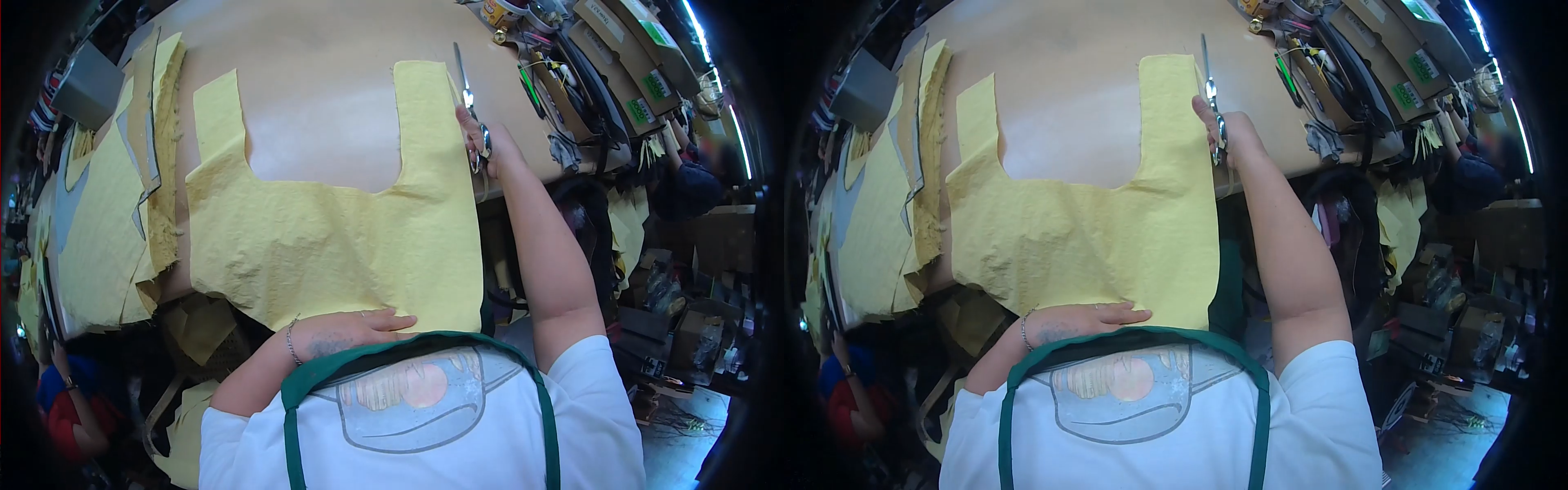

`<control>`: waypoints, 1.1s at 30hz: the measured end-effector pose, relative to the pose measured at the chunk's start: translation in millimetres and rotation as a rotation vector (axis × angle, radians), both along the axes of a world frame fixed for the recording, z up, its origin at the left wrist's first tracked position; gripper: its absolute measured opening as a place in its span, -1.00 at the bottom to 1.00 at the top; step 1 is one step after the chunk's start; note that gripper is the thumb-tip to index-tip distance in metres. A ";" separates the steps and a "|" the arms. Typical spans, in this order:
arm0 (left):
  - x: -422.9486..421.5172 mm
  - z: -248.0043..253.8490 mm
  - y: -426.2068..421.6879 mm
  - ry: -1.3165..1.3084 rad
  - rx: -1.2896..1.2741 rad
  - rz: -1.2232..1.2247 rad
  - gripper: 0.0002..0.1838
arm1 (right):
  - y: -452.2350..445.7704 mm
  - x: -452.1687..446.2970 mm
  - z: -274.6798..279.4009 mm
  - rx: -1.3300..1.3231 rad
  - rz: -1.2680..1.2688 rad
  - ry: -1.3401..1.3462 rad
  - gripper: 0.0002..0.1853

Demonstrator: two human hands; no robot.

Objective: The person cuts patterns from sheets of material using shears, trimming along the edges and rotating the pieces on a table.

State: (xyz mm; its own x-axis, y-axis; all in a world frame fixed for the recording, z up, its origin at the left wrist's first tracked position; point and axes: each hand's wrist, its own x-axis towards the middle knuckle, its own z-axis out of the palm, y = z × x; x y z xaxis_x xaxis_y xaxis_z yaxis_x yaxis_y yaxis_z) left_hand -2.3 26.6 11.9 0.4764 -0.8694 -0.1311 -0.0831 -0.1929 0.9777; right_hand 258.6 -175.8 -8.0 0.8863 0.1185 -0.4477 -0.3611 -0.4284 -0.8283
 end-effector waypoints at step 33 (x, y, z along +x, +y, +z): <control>194.5 60.2 172.0 -1.741 0.948 1.220 -0.54 | -29.9 -49.8 20.2 -0.757 0.138 -0.431 -0.51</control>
